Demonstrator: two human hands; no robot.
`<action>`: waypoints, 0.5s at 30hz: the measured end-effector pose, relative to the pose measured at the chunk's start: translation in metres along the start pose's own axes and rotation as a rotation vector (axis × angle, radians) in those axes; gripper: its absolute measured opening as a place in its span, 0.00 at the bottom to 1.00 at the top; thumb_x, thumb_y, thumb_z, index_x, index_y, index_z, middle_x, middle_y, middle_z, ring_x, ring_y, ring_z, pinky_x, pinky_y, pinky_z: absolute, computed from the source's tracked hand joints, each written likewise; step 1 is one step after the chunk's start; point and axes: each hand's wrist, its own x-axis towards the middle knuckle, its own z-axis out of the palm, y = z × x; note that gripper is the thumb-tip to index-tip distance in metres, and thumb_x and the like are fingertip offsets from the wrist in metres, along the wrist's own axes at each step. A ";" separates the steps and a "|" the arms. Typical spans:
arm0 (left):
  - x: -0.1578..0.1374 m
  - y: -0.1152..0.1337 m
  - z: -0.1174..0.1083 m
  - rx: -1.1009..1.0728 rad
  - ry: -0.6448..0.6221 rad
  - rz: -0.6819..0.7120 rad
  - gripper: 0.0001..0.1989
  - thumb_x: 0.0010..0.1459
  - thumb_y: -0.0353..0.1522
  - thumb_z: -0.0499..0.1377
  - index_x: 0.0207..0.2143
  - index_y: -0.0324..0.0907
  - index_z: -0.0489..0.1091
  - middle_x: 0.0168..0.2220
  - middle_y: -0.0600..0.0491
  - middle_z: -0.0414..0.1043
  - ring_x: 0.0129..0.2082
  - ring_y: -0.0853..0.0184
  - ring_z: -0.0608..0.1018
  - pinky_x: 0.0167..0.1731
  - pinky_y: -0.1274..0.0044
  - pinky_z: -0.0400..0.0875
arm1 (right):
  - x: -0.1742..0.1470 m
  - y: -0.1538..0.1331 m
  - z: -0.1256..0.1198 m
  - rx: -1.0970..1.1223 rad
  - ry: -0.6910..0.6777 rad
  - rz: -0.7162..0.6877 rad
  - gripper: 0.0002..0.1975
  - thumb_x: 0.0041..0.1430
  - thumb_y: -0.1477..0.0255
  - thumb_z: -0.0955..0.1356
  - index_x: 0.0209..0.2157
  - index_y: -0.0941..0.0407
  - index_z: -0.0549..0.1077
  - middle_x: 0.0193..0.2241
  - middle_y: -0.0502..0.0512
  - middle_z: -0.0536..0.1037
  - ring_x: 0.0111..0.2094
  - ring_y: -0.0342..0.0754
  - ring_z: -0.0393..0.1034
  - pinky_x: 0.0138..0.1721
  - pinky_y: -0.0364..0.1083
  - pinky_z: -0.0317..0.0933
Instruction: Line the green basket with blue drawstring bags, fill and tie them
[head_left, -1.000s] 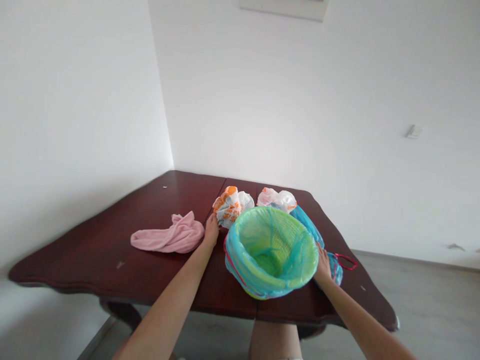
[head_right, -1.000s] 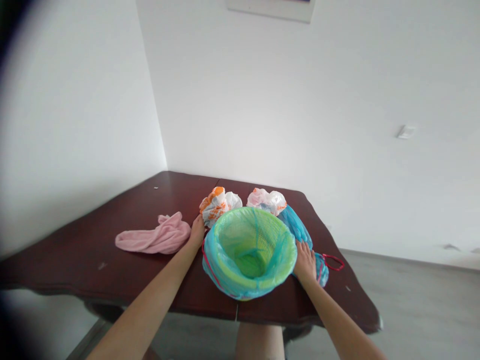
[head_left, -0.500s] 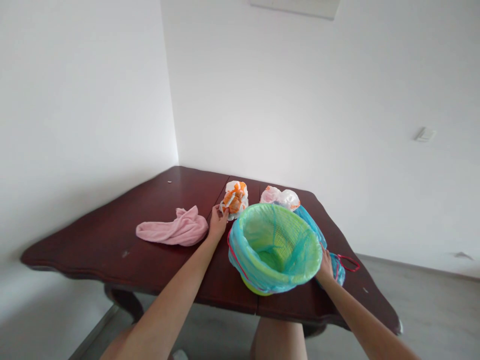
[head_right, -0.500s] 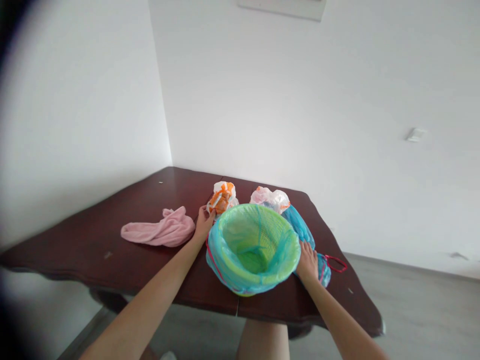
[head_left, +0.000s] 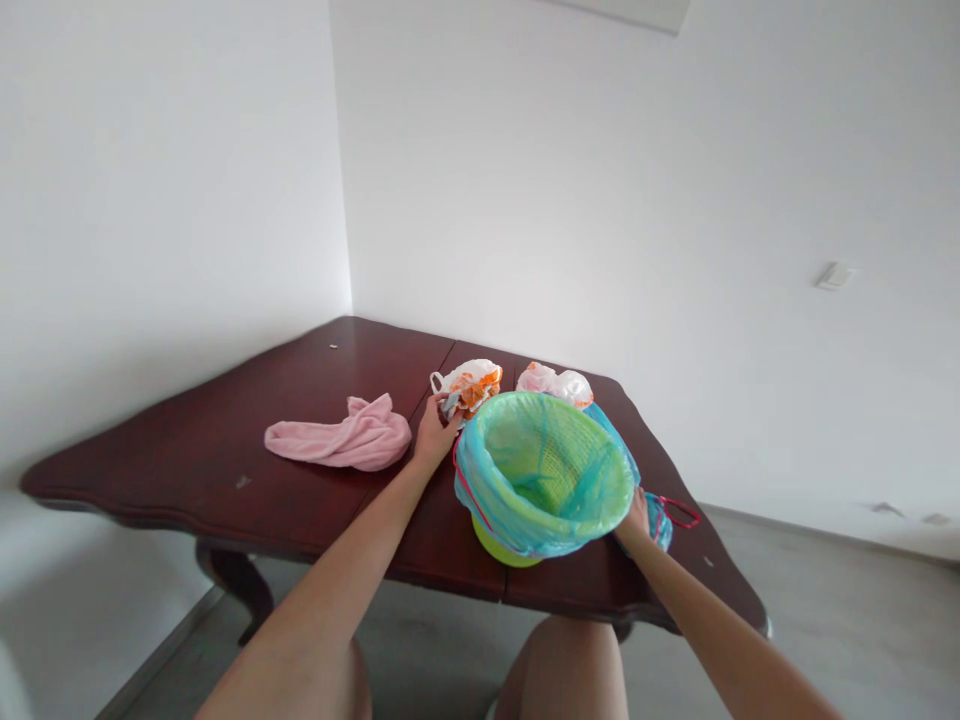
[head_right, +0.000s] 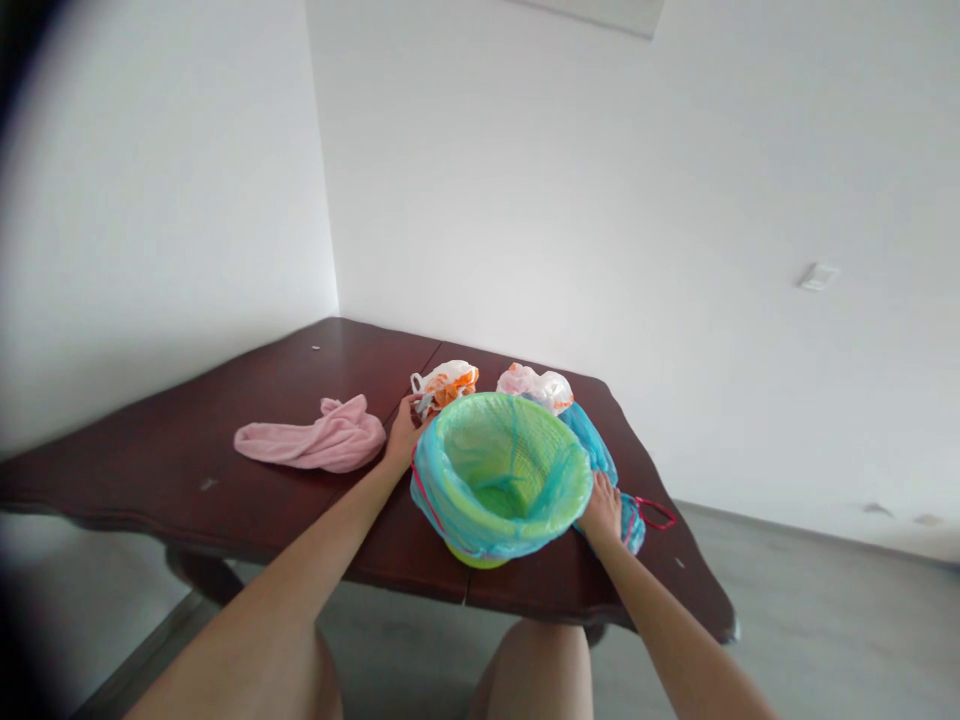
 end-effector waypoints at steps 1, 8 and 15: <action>-0.001 0.006 0.002 -0.014 0.015 0.016 0.28 0.57 0.37 0.80 0.56 0.46 0.77 0.47 0.48 0.83 0.41 0.58 0.84 0.43 0.70 0.79 | -0.001 -0.002 -0.002 0.004 0.002 -0.002 0.38 0.72 0.68 0.61 0.78 0.67 0.70 0.79 0.77 0.70 0.83 0.70 0.61 0.83 0.64 0.53; -0.014 0.138 0.006 0.150 0.033 0.677 0.26 0.72 0.38 0.71 0.69 0.44 0.76 0.65 0.42 0.77 0.62 0.52 0.83 0.63 0.65 0.80 | 0.001 -0.009 -0.006 0.073 0.004 0.028 0.35 0.76 0.65 0.61 0.77 0.62 0.71 0.81 0.75 0.66 0.84 0.70 0.57 0.83 0.65 0.52; -0.079 0.275 0.054 0.851 -0.855 0.995 0.24 0.69 0.21 0.61 0.55 0.54 0.89 0.57 0.49 0.83 0.57 0.56 0.82 0.64 0.64 0.77 | 0.005 -0.013 -0.001 0.122 -0.002 0.070 0.35 0.79 0.65 0.58 0.80 0.59 0.68 0.83 0.70 0.64 0.85 0.65 0.53 0.84 0.65 0.46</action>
